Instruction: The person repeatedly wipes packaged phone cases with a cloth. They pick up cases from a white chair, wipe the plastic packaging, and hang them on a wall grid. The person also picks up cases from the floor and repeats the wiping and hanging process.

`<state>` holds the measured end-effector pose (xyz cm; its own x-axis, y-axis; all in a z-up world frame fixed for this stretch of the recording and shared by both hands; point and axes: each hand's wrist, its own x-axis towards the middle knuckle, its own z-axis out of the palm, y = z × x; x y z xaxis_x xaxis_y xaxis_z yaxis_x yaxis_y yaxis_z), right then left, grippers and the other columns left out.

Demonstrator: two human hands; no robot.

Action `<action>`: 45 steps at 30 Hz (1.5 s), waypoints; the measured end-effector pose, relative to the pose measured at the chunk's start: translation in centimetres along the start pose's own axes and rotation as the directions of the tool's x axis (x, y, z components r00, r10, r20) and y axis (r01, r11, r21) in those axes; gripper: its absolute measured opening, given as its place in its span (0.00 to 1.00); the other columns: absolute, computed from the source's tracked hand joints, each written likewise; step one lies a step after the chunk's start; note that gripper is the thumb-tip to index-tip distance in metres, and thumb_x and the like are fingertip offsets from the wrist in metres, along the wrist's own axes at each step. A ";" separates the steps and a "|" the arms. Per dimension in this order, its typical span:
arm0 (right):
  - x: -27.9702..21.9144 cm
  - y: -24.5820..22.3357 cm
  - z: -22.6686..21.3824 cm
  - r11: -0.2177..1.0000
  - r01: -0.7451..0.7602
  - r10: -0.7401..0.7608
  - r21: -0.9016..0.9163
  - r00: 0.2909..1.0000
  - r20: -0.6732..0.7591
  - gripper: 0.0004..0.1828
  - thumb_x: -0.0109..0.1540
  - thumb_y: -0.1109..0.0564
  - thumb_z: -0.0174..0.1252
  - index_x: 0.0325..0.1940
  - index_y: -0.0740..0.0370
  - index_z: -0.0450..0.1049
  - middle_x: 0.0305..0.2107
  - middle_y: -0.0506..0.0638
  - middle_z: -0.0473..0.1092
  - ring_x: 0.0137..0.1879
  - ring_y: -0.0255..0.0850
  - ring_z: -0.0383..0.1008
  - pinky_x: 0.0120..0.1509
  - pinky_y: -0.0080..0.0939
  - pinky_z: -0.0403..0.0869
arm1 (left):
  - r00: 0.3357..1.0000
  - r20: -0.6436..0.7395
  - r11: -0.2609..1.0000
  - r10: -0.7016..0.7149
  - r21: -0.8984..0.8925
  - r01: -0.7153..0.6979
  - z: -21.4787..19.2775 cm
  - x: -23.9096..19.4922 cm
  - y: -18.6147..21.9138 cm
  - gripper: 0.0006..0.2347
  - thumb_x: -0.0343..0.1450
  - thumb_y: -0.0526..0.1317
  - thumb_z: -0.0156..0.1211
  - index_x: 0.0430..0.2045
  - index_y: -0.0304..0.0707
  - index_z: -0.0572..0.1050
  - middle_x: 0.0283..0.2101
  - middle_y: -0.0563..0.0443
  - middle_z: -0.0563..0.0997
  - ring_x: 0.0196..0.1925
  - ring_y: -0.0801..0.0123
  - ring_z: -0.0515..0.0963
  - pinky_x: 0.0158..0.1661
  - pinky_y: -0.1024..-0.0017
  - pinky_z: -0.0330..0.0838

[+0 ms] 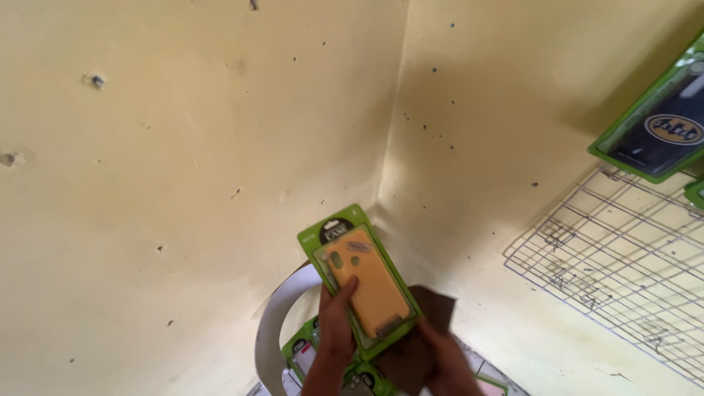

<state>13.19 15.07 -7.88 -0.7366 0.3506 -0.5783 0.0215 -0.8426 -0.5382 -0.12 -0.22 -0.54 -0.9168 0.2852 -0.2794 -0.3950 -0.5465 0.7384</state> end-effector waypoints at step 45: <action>24.5 19.5 -15.5 -0.166 0.074 0.069 -0.983 0.996 0.064 0.27 0.65 0.40 0.58 0.46 0.71 0.76 0.36 0.65 0.76 0.43 0.59 0.78 0.51 0.57 0.77 | 0.826 -0.448 0.934 -0.343 -0.072 0.349 -20.9 -4.2 -6.8 0.25 0.77 0.54 0.39 0.57 0.30 0.70 0.49 0.37 0.81 0.47 0.51 0.81 0.48 0.56 0.78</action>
<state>6.03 13.56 -42.00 -0.7748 0.2652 -0.5738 0.6064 0.5682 -0.5562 5.23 -14.22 -17.20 -0.6472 0.0704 -0.7590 -0.6934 -0.4680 0.5479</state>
